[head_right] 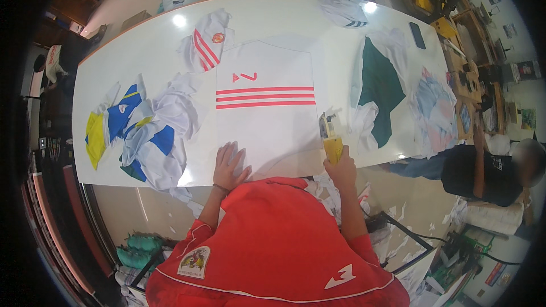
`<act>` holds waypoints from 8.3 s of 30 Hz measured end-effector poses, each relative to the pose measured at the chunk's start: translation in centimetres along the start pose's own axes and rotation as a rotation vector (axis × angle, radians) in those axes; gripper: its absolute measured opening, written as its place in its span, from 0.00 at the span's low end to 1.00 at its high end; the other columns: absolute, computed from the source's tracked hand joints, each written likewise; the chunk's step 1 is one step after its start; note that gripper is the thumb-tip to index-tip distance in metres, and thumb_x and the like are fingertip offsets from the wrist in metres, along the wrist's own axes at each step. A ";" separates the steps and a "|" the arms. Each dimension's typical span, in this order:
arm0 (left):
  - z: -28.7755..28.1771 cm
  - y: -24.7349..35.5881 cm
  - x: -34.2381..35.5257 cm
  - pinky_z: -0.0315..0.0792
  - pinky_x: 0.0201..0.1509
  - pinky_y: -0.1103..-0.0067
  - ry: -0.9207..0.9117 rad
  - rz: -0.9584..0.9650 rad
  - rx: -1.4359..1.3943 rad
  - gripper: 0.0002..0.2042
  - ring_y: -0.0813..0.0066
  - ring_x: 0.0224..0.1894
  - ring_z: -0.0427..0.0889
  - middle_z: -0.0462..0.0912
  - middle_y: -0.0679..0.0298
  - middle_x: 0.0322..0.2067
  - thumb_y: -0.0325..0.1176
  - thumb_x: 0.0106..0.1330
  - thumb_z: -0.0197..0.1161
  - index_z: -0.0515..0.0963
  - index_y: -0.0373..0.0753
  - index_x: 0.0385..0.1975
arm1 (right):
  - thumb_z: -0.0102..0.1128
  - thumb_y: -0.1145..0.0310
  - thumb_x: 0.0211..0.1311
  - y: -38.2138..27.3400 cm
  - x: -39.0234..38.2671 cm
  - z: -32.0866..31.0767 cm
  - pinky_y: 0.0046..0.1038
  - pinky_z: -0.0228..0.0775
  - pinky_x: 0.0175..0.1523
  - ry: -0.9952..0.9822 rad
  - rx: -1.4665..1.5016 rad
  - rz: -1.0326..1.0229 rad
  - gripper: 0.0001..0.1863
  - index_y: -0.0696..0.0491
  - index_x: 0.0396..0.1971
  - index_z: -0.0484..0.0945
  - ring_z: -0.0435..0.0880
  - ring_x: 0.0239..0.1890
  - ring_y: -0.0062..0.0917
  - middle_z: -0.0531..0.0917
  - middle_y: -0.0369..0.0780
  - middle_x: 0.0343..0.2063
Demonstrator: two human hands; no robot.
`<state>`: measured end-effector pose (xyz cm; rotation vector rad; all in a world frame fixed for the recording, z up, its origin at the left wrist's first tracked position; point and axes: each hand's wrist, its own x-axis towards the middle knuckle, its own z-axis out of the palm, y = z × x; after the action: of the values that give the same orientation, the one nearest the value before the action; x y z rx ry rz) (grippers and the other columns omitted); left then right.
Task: The person uses a yellow electric fabric cutter to trim the edges of several soccer jerseys laid out on a white table. They handle white, green, and blue jerseys, smoothing and repositioning them between cuts. A coworker briefly assists by moving items on the table.
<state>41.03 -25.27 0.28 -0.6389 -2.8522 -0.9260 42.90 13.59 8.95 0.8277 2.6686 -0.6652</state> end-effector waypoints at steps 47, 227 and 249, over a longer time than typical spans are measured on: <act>0.3 -3.1 -0.2 0.59 0.78 0.45 -0.027 -0.111 0.168 0.16 0.49 0.73 0.68 0.75 0.58 0.66 0.36 0.60 0.74 0.82 0.43 0.47 | 0.75 0.52 0.50 -16.2 30.8 -0.6 0.47 0.81 0.55 0.065 0.185 -0.099 0.37 0.59 0.55 0.73 0.88 0.52 0.52 0.86 0.57 0.49; 0.6 -1.8 14.6 0.33 0.82 0.41 -0.493 -0.014 0.207 0.67 0.33 0.83 0.30 0.36 0.42 0.83 0.76 0.47 0.71 0.45 0.49 0.84 | 0.58 0.73 0.72 -4.0 25.7 -0.5 0.44 0.68 0.70 0.205 0.066 -0.893 0.25 0.52 0.68 0.74 0.76 0.66 0.51 0.80 0.52 0.61; 14.4 6.8 32.7 0.43 0.82 0.44 -0.573 0.345 -0.235 0.45 0.35 0.82 0.45 0.49 0.39 0.80 0.69 0.72 0.54 0.58 0.45 0.80 | 0.67 0.61 0.71 1.8 2.3 0.5 0.40 0.81 0.36 0.065 0.253 -0.460 0.12 0.54 0.39 0.89 0.89 0.27 0.40 0.90 0.46 0.30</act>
<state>14.85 -0.10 -1.31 -1.5947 -2.9350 -1.1748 42.15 15.75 7.00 0.2820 2.8970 -1.1158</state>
